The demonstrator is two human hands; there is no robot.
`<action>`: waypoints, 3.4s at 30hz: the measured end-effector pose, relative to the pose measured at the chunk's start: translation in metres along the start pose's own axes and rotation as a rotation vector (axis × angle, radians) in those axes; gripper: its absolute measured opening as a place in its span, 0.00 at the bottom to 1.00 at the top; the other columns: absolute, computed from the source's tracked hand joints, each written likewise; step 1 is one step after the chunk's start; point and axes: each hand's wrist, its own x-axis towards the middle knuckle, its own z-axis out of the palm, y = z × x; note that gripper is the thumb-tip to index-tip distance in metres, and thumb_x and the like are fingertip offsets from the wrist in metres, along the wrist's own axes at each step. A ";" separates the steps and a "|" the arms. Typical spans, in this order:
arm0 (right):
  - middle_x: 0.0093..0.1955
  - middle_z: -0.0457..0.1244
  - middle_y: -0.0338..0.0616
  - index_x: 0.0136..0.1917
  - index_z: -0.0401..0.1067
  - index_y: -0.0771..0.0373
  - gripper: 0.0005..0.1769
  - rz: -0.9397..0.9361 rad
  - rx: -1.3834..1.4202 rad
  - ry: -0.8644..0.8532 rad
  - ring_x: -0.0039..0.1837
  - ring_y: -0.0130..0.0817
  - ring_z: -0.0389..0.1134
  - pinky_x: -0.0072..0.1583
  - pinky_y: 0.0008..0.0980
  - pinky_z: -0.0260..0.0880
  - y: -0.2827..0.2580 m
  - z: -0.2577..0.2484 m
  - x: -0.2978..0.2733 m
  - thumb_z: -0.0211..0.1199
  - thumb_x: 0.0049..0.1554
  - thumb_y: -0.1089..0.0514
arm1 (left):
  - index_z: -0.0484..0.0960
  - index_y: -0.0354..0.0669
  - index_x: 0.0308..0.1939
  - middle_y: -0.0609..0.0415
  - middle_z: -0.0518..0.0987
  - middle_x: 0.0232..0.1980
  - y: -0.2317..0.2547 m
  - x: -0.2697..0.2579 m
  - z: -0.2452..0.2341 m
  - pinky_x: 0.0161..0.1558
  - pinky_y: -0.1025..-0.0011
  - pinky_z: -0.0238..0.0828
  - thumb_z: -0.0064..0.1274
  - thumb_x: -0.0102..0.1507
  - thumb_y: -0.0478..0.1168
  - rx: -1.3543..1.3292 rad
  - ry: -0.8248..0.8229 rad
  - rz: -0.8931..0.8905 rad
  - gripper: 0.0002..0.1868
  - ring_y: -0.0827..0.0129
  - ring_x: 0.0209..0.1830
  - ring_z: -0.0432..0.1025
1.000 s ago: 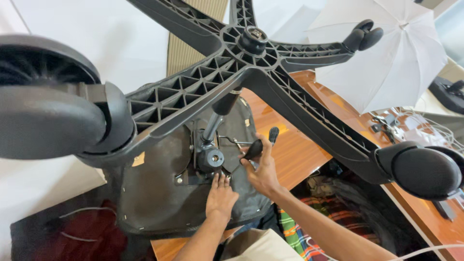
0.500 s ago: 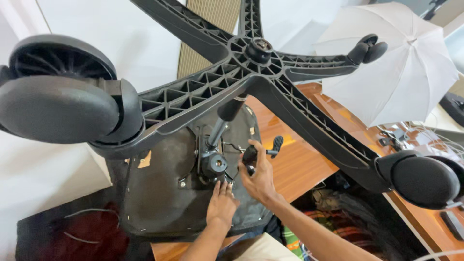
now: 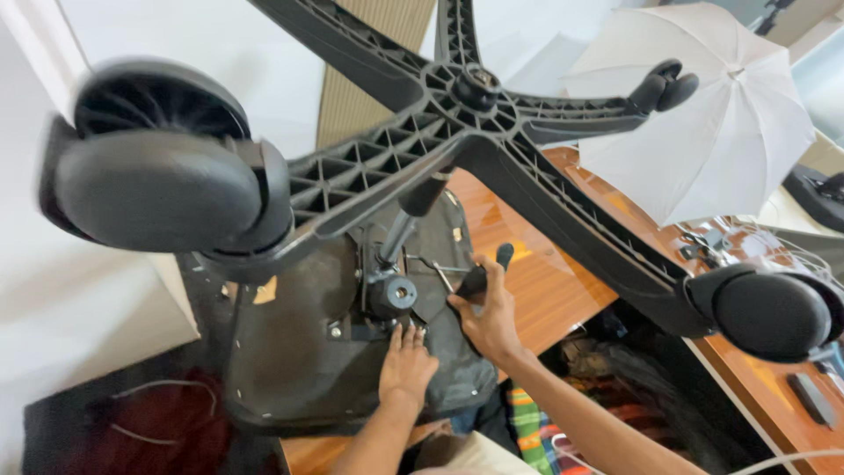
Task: The person uses a screwdriver to tighten screws on the underside of an office chair base while it rests on a wooden table. The chair remains upside down as the person adjusts the tool and repositions the base to access different fasteners.
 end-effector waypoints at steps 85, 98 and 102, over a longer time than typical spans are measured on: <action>0.47 0.69 0.41 0.55 0.77 0.59 0.16 0.721 0.022 0.498 0.45 0.31 0.67 0.45 0.30 0.67 0.123 -0.296 0.032 0.60 0.61 0.48 | 0.86 0.48 0.53 0.43 0.66 0.75 0.000 -0.007 -0.027 0.73 0.39 0.42 0.56 0.62 0.37 0.130 -0.055 0.050 0.16 0.50 0.78 0.55; 0.45 0.69 0.41 0.54 0.79 0.60 0.15 0.737 0.014 0.522 0.44 0.30 0.66 0.44 0.29 0.66 0.125 -0.295 0.020 0.62 0.60 0.50 | 0.88 0.49 0.49 0.42 0.65 0.76 0.001 -0.013 -0.041 0.74 0.42 0.40 0.60 0.60 0.36 0.098 -0.068 0.041 0.13 0.52 0.79 0.54; 0.45 0.69 0.41 0.54 0.79 0.61 0.15 0.743 0.011 0.522 0.44 0.30 0.66 0.44 0.29 0.66 0.126 -0.292 0.016 0.63 0.60 0.50 | 0.89 0.50 0.48 0.44 0.65 0.76 0.001 -0.012 -0.038 0.74 0.42 0.40 0.59 0.60 0.36 0.100 -0.027 0.028 0.13 0.53 0.78 0.55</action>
